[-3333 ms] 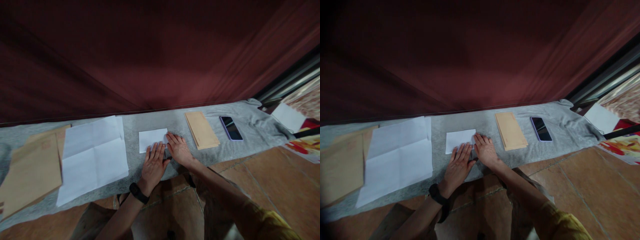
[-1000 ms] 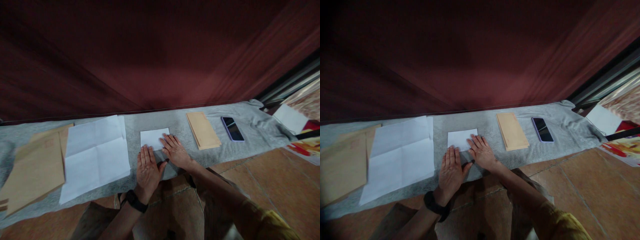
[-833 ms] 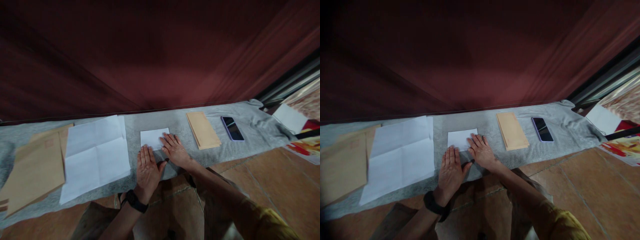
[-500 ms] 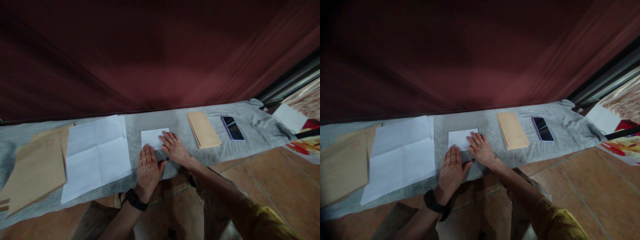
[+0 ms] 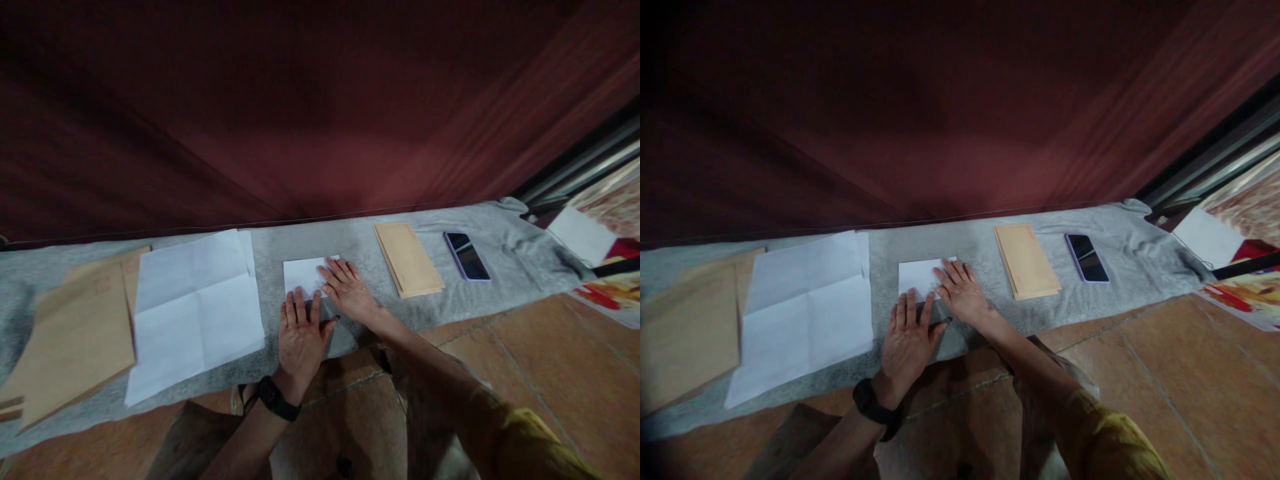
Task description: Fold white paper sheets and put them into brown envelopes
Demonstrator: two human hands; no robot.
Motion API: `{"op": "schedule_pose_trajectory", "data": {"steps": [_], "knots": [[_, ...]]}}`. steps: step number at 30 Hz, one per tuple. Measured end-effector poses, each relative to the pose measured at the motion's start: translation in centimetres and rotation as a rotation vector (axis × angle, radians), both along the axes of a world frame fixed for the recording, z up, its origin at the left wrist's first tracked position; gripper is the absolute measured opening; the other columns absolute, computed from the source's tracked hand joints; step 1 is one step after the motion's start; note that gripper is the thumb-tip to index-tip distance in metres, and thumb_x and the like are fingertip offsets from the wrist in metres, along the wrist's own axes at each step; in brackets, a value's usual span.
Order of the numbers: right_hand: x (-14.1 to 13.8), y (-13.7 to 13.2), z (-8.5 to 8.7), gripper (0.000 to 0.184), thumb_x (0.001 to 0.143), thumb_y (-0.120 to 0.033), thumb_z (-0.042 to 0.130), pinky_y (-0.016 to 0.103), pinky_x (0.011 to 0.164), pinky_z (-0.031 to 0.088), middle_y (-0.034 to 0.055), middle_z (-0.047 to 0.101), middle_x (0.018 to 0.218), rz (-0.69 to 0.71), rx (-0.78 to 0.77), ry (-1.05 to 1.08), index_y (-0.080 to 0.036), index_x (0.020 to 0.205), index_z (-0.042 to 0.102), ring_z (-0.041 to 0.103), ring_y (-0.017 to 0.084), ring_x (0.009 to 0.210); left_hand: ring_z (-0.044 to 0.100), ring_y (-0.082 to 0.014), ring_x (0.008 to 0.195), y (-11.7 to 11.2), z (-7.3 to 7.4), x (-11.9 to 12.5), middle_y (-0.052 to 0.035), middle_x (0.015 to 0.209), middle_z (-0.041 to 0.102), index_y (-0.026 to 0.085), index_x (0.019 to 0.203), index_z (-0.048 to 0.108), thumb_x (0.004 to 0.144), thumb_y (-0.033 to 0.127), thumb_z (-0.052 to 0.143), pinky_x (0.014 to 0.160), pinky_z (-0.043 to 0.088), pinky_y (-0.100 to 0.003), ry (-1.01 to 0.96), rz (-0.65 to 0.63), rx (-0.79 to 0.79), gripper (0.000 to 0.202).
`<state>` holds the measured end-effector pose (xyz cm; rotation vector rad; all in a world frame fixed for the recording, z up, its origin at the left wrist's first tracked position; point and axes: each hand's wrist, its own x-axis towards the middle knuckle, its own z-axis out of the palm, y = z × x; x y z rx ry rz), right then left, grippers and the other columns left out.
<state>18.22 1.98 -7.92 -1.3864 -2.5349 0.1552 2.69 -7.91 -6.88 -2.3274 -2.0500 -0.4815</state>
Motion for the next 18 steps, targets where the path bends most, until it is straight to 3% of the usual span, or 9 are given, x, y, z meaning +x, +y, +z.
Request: {"op": "schedule_pose_trajectory", "data": {"steps": [5, 10, 18], "knots": [[-0.3, 0.0, -0.2, 0.051, 0.106, -0.040, 0.038, 0.053, 0.122, 0.023, 0.0120, 0.029, 0.165, -0.030, 0.013, -0.011, -0.021, 0.153, 0.044, 0.024, 0.030, 0.153, 0.030, -0.0432, 0.149, 0.0, 0.0, 0.2, -0.0276, 0.160, 0.032, 0.010, 0.151, 0.043, 0.093, 0.045, 0.058, 0.117, 0.033, -0.060, 0.026, 0.010, -0.001, 0.070], [-0.3, 0.0, -0.4, 0.052, 0.106, -0.041, 0.039, 0.054, 0.121, 0.024, 0.0150, 0.027, 0.165, -0.031, 0.029, -0.011, -0.021, 0.154, 0.043, 0.027, 0.031, 0.152, 0.027, -0.0379, 0.151, 0.2, -0.1, 0.4, -0.0304, 0.157, 0.035, -0.004, 0.149, 0.039, 0.096, 0.045, 0.050, 0.122, 0.028, -0.056, 0.020, -0.034, -0.005, 0.073], [-0.5, 0.0, -0.2, 0.051, 0.107, -0.038, 0.037, 0.054, 0.122, 0.022, 0.0151, 0.026, 0.165, -0.040, 0.012, -0.031, -0.021, 0.155, 0.042, 0.027, 0.032, 0.152, 0.029, -0.0317, 0.152, 0.9, -0.6, 1.3, -0.0236, 0.159, 0.038, 0.000, 0.152, 0.035, 0.099, 0.040, 0.043, 0.123, 0.030, -0.052, 0.006, -0.114, -0.009, 0.067]]}}
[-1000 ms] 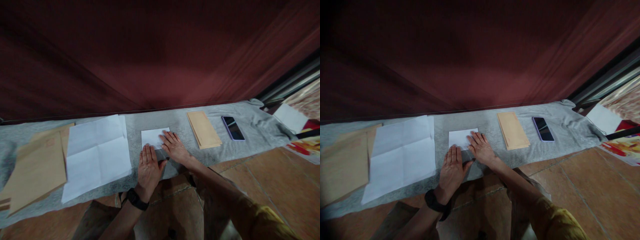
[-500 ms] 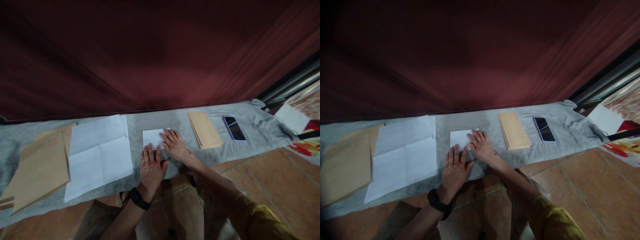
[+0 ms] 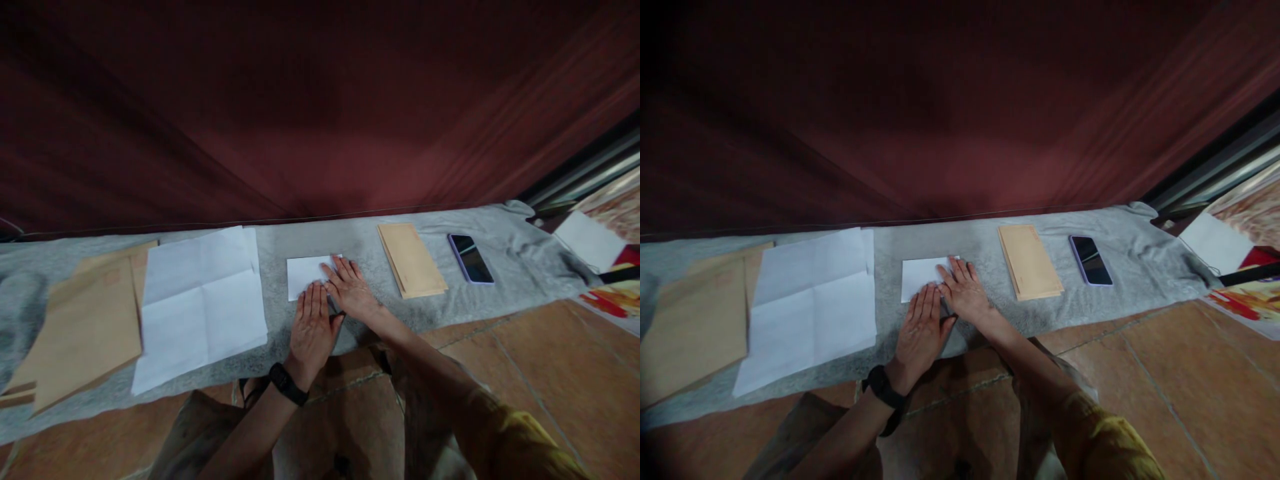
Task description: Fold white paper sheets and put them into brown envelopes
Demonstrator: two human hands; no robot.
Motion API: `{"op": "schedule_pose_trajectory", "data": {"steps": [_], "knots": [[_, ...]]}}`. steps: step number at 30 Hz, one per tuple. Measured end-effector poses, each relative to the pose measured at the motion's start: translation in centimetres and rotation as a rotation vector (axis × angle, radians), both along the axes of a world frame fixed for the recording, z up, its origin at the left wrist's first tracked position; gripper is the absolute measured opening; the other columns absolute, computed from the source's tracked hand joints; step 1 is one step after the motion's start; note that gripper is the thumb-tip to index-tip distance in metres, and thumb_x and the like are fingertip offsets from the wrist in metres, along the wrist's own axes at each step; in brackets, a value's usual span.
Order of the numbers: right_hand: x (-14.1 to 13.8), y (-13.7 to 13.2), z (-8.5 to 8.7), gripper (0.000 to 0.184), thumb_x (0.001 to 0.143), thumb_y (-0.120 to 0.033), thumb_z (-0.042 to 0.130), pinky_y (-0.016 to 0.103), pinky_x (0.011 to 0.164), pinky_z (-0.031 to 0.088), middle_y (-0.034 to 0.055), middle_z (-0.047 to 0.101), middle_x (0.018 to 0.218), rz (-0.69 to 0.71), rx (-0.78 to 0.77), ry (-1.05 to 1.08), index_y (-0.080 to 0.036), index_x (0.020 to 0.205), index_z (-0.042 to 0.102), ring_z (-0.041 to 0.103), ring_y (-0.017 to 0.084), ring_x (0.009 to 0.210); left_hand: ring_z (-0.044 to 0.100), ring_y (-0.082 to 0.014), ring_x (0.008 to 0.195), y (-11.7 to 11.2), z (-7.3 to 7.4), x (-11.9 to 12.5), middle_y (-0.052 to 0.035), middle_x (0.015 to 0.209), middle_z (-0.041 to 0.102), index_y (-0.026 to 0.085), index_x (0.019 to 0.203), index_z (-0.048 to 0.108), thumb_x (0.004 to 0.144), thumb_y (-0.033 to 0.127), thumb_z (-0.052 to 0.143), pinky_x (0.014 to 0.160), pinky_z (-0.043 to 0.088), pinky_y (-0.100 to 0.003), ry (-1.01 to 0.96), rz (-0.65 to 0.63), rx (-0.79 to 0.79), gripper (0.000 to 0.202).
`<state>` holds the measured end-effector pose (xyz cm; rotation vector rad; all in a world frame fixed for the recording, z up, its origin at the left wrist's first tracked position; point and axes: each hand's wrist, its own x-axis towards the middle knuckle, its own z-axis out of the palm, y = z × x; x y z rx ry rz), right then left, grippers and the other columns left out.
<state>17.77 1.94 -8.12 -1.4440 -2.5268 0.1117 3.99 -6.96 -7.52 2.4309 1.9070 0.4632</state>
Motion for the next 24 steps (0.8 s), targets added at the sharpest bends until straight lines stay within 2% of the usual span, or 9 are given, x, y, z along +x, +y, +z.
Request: {"op": "schedule_pose_trajectory", "data": {"steps": [9, 13, 19, 24], "knots": [[0.5, 0.4, -0.4, 0.054, 0.106, -0.043, 0.037, 0.053, 0.121, 0.024, 0.0150, 0.027, 0.165, -0.024, 0.015, 0.004, -0.019, 0.154, 0.041, 0.031, 0.031, 0.150, 0.025, -0.0345, 0.153, 0.0, 0.1, 0.0, -0.0266, 0.160, 0.034, 0.000, 0.151, 0.036, 0.097, 0.039, 0.049, 0.122, 0.030, -0.054, 0.042, -0.004, -0.017, 0.068], [0.7, 0.7, -0.4, 0.054, 0.106, -0.042, 0.034, 0.052, 0.122, 0.023, 0.0133, 0.028, 0.165, -0.044, -0.011, 0.006, -0.018, 0.155, 0.041, 0.031, 0.029, 0.150, 0.026, -0.0370, 0.152, 0.1, 0.3, 0.1, -0.0270, 0.160, 0.032, 0.006, 0.152, 0.038, 0.095, 0.040, 0.056, 0.120, 0.031, -0.056, 0.049, -0.008, -0.021, 0.069], [1.3, 1.5, 0.1, 0.055, 0.107, -0.042, 0.027, 0.054, 0.122, 0.022, 0.0079, 0.029, 0.165, -0.079, -0.083, -0.014, -0.022, 0.158, 0.034, 0.027, 0.028, 0.152, 0.026, -0.0372, 0.152, 0.0, 0.6, 0.1, -0.0207, 0.165, 0.024, 0.021, 0.154, 0.039, 0.094, 0.038, 0.058, 0.120, 0.031, -0.058, 0.035, -0.023, -0.030, 0.065], [1.8, 1.9, -0.1, 0.056, 0.107, -0.044, 0.028, 0.055, 0.123, 0.020, 0.0052, 0.029, 0.165, -0.114, -0.079, -0.016, -0.023, 0.158, 0.034, 0.028, 0.030, 0.151, 0.027, -0.0384, 0.151, 0.0, 0.7, 0.0, -0.0211, 0.165, 0.026, 0.023, 0.152, 0.043, 0.094, 0.037, 0.058, 0.119, 0.033, -0.058, 0.028, -0.019, -0.022, 0.062]]}}
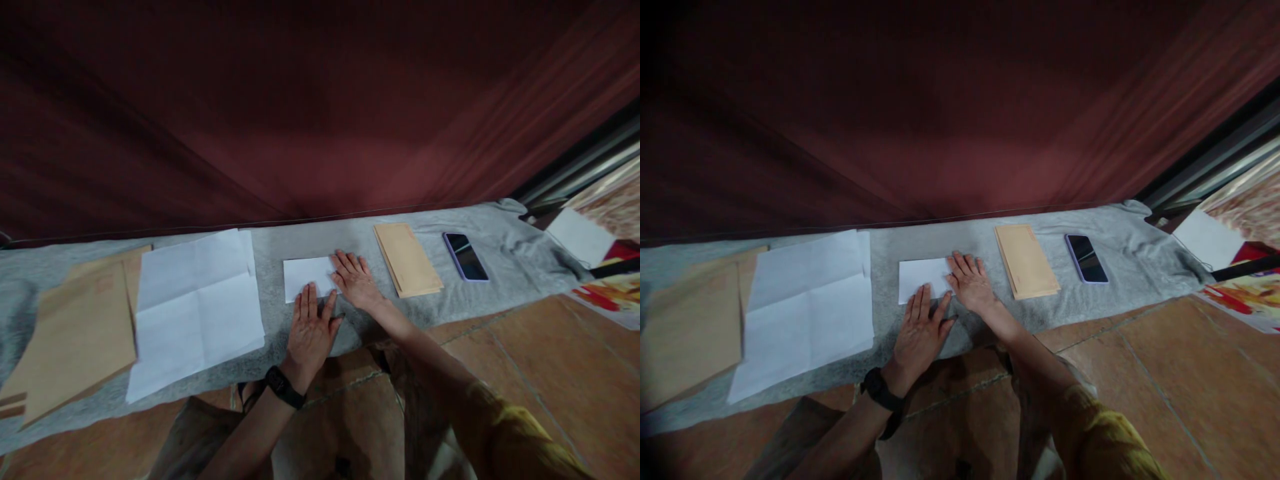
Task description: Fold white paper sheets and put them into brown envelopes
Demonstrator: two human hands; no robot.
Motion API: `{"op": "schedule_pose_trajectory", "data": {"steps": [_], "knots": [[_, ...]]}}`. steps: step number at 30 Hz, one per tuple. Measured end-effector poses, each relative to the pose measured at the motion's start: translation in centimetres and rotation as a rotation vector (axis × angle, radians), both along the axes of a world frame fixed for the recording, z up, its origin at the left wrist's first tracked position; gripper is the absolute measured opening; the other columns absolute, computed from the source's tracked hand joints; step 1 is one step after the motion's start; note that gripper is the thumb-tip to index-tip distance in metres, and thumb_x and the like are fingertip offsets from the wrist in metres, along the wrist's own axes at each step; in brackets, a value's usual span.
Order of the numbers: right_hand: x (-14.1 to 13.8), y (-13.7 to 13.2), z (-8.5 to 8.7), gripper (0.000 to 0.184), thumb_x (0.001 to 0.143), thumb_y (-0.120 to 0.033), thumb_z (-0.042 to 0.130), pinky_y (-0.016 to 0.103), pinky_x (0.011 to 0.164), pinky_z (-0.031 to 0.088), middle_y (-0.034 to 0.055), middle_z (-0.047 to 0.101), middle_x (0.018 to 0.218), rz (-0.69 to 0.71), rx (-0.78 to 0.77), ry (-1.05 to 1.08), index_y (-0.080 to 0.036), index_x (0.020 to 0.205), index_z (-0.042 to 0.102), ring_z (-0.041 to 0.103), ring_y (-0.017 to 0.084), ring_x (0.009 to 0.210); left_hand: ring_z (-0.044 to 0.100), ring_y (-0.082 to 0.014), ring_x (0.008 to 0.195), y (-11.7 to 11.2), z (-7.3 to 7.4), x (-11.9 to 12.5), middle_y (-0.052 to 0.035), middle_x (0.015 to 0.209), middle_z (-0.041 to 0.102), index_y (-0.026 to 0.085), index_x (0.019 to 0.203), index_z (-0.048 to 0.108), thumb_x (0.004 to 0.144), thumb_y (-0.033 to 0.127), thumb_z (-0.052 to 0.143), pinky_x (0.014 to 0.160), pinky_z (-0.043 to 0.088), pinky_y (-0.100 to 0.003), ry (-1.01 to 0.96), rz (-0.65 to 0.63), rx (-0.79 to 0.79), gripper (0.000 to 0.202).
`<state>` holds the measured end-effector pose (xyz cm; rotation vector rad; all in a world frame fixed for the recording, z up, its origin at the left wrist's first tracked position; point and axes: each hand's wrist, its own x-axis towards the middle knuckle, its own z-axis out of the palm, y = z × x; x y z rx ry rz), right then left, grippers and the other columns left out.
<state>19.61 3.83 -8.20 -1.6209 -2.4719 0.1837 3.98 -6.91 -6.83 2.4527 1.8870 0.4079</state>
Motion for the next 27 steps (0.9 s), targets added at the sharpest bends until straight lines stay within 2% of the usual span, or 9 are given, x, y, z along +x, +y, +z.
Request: {"op": "schedule_pose_trajectory", "data": {"steps": [9, 14, 18, 21, 23, 27], "knots": [[0.9, 0.7, -0.2, 0.053, 0.107, -0.041, 0.029, 0.055, 0.121, 0.023, 0.0072, 0.031, 0.165, -0.075, 0.026, -0.013, -0.025, 0.157, 0.037, 0.028, 0.030, 0.151, 0.031, -0.0378, 0.150, 0.1, 0.2, -0.2, -0.0201, 0.163, 0.031, 0.023, 0.151, 0.045, 0.095, 0.038, 0.057, 0.117, 0.035, -0.058, 0.002, -0.010, 0.013, 0.059], [0.7, 1.0, -0.2, 0.051, 0.107, -0.040, 0.032, 0.052, 0.120, 0.025, 0.0075, 0.034, 0.164, -0.127, 0.045, 0.002, -0.027, 0.155, 0.040, 0.033, 0.029, 0.149, 0.034, -0.0379, 0.149, 0.2, 0.5, -0.2, -0.0206, 0.162, 0.034, 0.022, 0.151, 0.045, 0.094, 0.037, 0.057, 0.116, 0.037, -0.057, 0.012, -0.018, 0.020, 0.060], [0.5, 1.4, 0.0, 0.050, 0.106, -0.039, 0.036, 0.048, 0.120, 0.025, 0.0100, 0.036, 0.163, -0.190, 0.036, 0.038, -0.024, 0.154, 0.044, 0.034, 0.029, 0.148, 0.036, -0.0381, 0.147, 0.2, 0.7, -0.3, -0.0209, 0.160, 0.038, 0.022, 0.149, 0.047, 0.094, 0.038, 0.058, 0.117, 0.037, -0.056, 0.025, -0.020, 0.003, 0.059], [0.4, 1.5, 0.0, 0.051, 0.106, -0.039, 0.039, 0.047, 0.119, 0.025, 0.0119, 0.036, 0.162, -0.220, 0.025, 0.078, -0.021, 0.153, 0.045, 0.033, 0.031, 0.148, 0.036, -0.0370, 0.148, 0.4, 0.7, -0.3, -0.0168, 0.159, 0.041, 0.024, 0.147, 0.050, 0.095, 0.039, 0.056, 0.119, 0.034, -0.056, 0.017, -0.023, -0.013, 0.055], [0.3, 1.6, 0.0, 0.051, 0.105, -0.039, 0.040, 0.047, 0.119, 0.026, 0.0128, 0.037, 0.162, -0.241, 0.030, 0.109, -0.020, 0.152, 0.046, 0.033, 0.031, 0.148, 0.036, -0.0345, 0.149, 0.6, 0.8, -0.2, -0.0147, 0.158, 0.043, 0.021, 0.146, 0.052, 0.097, 0.038, 0.051, 0.120, 0.032, -0.054, 0.012, -0.047, -0.030, 0.051], [0.2, 2.0, -0.4, 0.049, 0.104, -0.036, 0.042, 0.050, 0.119, 0.027, 0.0135, 0.040, 0.159, -0.254, 0.052, 0.196, -0.019, 0.149, 0.050, 0.034, 0.031, 0.147, 0.041, -0.0294, 0.146, 1.2, 1.2, 0.6, -0.0172, 0.155, 0.047, 0.010, 0.138, 0.056, 0.100, 0.030, 0.044, 0.121, 0.033, -0.048, 0.023, -0.119, -0.056, 0.045]]}}
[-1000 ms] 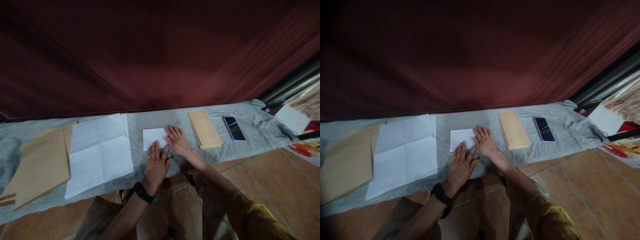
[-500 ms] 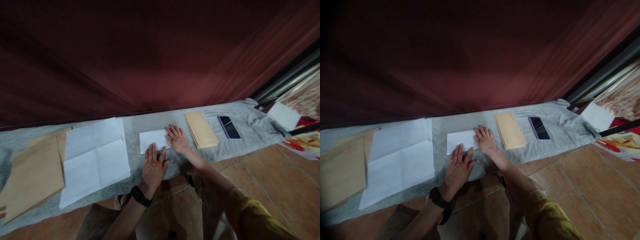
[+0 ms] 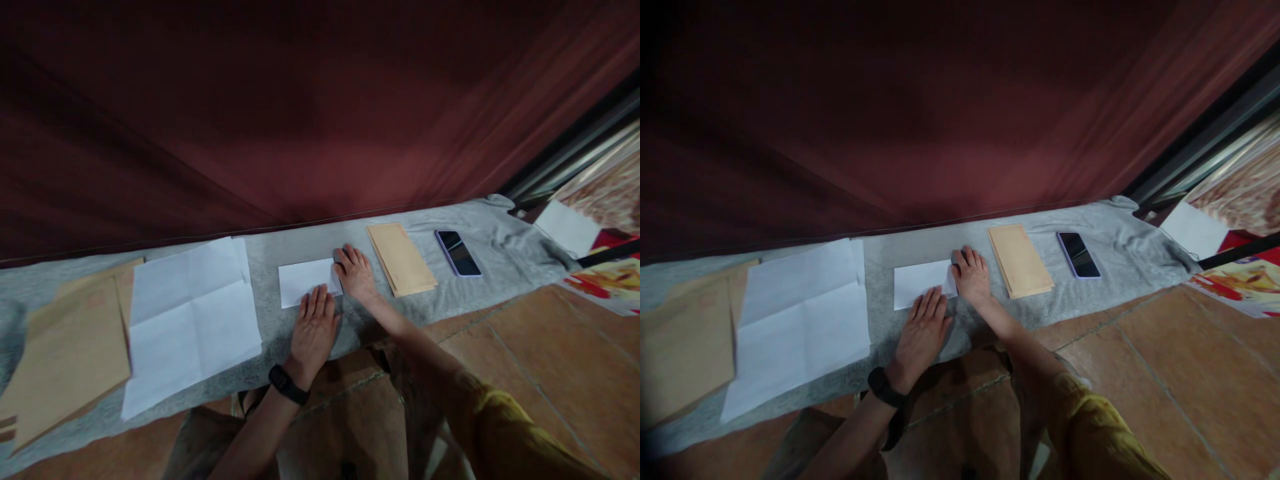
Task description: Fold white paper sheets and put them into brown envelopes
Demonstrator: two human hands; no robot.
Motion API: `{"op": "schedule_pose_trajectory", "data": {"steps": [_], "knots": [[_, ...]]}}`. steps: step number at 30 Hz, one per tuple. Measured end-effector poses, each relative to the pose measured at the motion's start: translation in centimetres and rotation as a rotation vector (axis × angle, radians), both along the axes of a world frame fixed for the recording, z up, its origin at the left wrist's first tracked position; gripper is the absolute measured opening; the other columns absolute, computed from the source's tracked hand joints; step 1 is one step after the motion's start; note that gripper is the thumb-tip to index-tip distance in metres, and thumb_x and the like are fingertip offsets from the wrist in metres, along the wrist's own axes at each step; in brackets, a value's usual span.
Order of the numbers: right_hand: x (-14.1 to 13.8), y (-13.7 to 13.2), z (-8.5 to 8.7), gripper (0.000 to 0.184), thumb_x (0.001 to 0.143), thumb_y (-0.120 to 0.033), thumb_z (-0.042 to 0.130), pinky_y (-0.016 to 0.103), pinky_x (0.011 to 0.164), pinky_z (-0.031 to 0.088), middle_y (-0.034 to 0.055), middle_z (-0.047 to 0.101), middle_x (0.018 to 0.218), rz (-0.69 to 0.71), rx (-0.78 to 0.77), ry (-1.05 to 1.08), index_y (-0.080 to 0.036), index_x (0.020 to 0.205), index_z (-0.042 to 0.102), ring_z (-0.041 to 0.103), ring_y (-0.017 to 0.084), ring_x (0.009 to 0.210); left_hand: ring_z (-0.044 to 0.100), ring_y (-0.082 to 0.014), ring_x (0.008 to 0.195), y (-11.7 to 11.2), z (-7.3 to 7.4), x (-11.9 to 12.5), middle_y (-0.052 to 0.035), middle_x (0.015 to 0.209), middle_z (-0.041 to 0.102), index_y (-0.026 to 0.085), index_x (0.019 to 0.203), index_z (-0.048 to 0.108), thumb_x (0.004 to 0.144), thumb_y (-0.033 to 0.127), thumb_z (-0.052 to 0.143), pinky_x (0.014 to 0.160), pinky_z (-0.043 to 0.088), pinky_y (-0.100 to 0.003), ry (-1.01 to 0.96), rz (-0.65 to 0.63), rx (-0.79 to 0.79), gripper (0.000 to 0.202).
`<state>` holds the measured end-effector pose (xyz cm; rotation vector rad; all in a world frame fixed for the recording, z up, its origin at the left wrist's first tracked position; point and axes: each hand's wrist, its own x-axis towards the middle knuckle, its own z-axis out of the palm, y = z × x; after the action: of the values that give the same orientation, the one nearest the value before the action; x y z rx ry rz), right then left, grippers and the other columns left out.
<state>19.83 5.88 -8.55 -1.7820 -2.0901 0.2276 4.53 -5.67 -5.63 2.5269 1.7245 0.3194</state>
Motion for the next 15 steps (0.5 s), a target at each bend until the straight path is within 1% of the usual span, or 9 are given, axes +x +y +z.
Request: {"op": "schedule_pose_trajectory", "data": {"steps": [3, 5, 8, 10, 15], "knots": [[0.3, 0.5, -0.6, 0.045, 0.102, -0.029, 0.043, 0.048, 0.119, 0.029, 0.0125, 0.044, 0.157, 0.011, 0.026, 0.088, -0.019, 0.145, 0.053, 0.038, 0.027, 0.144, 0.047, -0.0293, 0.141, 0.8, 0.5, 0.6, -0.0173, 0.152, 0.051, 0.010, 0.134, 0.059, 0.099, 0.029, 0.045, 0.115, 0.038, -0.048, 0.010, 0.025, -0.002, 0.041], [0.5, 0.8, -0.9, 0.045, 0.100, -0.023, 0.044, 0.046, 0.119, 0.030, 0.0126, 0.045, 0.156, 0.020, 0.037, 0.140, -0.019, 0.143, 0.054, 0.041, 0.025, 0.143, 0.051, -0.0301, 0.136, 1.5, 0.8, 0.9, -0.0171, 0.151, 0.052, 0.011, 0.135, 0.058, 0.099, 0.029, 0.047, 0.109, 0.043, -0.048, 0.029, 0.038, -0.012, 0.042], [1.0, 1.1, -1.4, 0.047, 0.095, -0.018, 0.046, 0.046, 0.119, 0.032, 0.0132, 0.048, 0.153, 0.034, 0.044, 0.198, -0.018, 0.142, 0.055, 0.042, 0.025, 0.142, 0.054, -0.0314, 0.131, 2.7, 1.1, 1.3, -0.0184, 0.150, 0.053, 0.011, 0.137, 0.056, 0.099, 0.029, 0.046, 0.102, 0.046, -0.048, 0.069, 0.036, -0.021, 0.043], [1.4, 1.2, -1.5, 0.048, 0.094, -0.016, 0.047, 0.047, 0.118, 0.034, 0.0132, 0.050, 0.152, 0.050, 0.042, 0.222, -0.018, 0.141, 0.056, 0.044, 0.026, 0.141, 0.054, -0.0314, 0.128, 3.4, 1.3, 1.6, -0.0190, 0.146, 0.056, 0.011, 0.135, 0.058, 0.100, 0.028, 0.044, 0.099, 0.046, -0.047, 0.098, 0.031, -0.013, 0.041], [2.2, 1.5, -1.4, 0.047, 0.093, -0.015, 0.048, 0.043, 0.118, 0.035, 0.0141, 0.056, 0.146, 0.105, 0.016, 0.250, -0.015, 0.139, 0.058, 0.048, 0.025, 0.138, 0.057, -0.0294, 0.122, 3.7, 1.3, 2.4, -0.0191, 0.141, 0.059, 0.009, 0.133, 0.059, 0.098, 0.012, 0.039, 0.096, 0.047, -0.043, 0.194, 0.024, 0.043, 0.041]]}}
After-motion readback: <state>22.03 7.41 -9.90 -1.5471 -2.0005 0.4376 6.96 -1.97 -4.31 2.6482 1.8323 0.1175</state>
